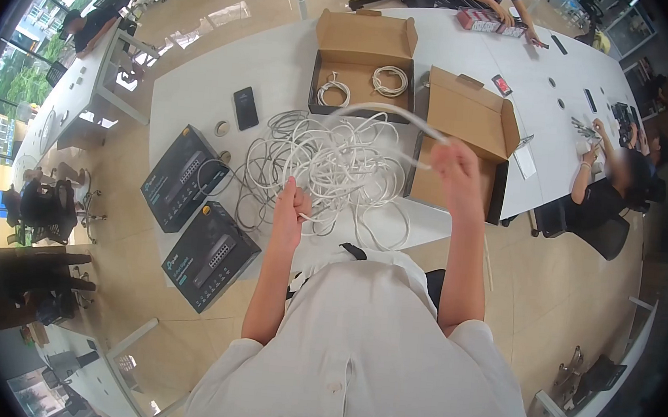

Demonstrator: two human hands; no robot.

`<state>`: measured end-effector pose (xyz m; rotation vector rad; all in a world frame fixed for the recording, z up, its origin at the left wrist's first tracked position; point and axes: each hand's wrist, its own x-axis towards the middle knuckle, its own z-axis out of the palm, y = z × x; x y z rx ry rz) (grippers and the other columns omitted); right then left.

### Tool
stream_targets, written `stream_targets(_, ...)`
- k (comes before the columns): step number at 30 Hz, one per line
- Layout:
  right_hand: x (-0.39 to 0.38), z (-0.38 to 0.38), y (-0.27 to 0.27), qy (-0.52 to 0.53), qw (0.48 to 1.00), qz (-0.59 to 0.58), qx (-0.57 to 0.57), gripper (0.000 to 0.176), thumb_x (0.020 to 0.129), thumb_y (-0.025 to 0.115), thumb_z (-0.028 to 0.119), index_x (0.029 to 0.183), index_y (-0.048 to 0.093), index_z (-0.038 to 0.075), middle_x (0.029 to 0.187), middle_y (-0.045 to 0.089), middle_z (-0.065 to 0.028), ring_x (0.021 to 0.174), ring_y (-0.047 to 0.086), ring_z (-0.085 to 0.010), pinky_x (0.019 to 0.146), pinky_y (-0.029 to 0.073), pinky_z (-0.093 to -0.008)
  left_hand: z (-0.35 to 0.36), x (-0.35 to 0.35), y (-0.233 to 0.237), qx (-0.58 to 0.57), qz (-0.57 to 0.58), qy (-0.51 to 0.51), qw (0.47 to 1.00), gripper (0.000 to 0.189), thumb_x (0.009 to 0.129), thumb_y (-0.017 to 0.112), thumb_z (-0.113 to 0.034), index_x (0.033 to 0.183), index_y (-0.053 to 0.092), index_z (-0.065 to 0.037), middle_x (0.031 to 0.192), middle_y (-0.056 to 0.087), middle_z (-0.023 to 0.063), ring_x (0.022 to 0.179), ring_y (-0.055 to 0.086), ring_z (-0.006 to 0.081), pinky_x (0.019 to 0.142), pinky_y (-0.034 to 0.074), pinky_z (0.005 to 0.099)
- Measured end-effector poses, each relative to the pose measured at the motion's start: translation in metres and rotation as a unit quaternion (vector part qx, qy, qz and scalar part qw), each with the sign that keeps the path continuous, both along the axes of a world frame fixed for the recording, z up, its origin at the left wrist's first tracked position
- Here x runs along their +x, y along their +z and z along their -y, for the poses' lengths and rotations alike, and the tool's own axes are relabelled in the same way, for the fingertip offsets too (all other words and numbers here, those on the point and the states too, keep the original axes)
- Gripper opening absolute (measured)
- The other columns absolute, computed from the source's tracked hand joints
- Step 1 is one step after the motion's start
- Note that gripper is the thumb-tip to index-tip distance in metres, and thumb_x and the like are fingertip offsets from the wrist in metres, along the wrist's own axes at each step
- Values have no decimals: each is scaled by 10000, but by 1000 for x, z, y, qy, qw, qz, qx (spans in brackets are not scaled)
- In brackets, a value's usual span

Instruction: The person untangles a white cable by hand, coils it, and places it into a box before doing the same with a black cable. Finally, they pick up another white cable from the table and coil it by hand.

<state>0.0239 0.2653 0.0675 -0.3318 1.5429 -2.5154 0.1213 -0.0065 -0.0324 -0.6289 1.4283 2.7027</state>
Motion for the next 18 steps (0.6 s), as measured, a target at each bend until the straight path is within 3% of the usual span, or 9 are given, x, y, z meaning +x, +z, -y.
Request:
stream_targets(2, -5, 3, -5, -67, 973, 13, 220, 349, 981, 427, 375, 759, 451, 107, 641, 292, 36, 596, 272, -85, 580, 256, -234, 0, -1, 1, -1, -6, 0, 1000, 541, 971, 452, -379, 527, 239, -156, 488, 212, -53, 463, 170, 71, 453, 125, 275)
stream_targets(4, -10, 0, -7, -33, 994, 87, -62, 285, 996, 402, 337, 838, 483, 114, 655, 307, 41, 597, 287, -87, 581, 286, -230, -2, -2, -1, -65, -6, -7, 998, 537, 969, 461, -365, 522, 252, -153, 487, 228, -57, 468, 170, 67, 454, 126, 277)
stream_targets(5, -12, -1, -9, -12, 971, 125, -202, 261, 1004, 389, 318, 877, 498, 118, 662, 315, 43, 597, 294, -87, 582, 301, -228, -2, 0, -2, -97, -3, -8, 995, 535, 968, 466, -357, 520, 259, -152, 486, 235, -58, 470, 170, 66, 455, 127, 278)
stream_targets(8, -26, -6, -21, 1, 932, 114, -345, 239, 1003, 374, 316, 969, 526, 135, 671, 333, 48, 598, 302, -82, 588, 320, -231, 1, 2, -6, -103, -10, -3, 995, 527, 955, 503, -324, 508, 288, -148, 488, 254, -73, 474, 173, 55, 452, 127, 281)
stream_targets(11, -31, -9, -35, -14, 902, 144, -406, 217, 998, 389, 291, 1018, 550, 148, 673, 337, 51, 597, 304, -78, 569, 330, -220, 3, 6, -5, -185, 12, -29, 982, 518, 936, 549, -287, 499, 311, -141, 491, 273, -86, 473, 189, 36, 441, 134, 282)
stream_targets(18, -11, 22, -47, 70, 910, 186, -363, 215, 975, 440, 309, 1052, 572, 158, 683, 351, 60, 587, 293, -47, 453, 271, -170, -17, 11, -5, -244, -16, -83, 966, 523, 917, 592, -268, 494, 318, -127, 488, 288, -86, 469, 218, 28, 419, 140, 294)
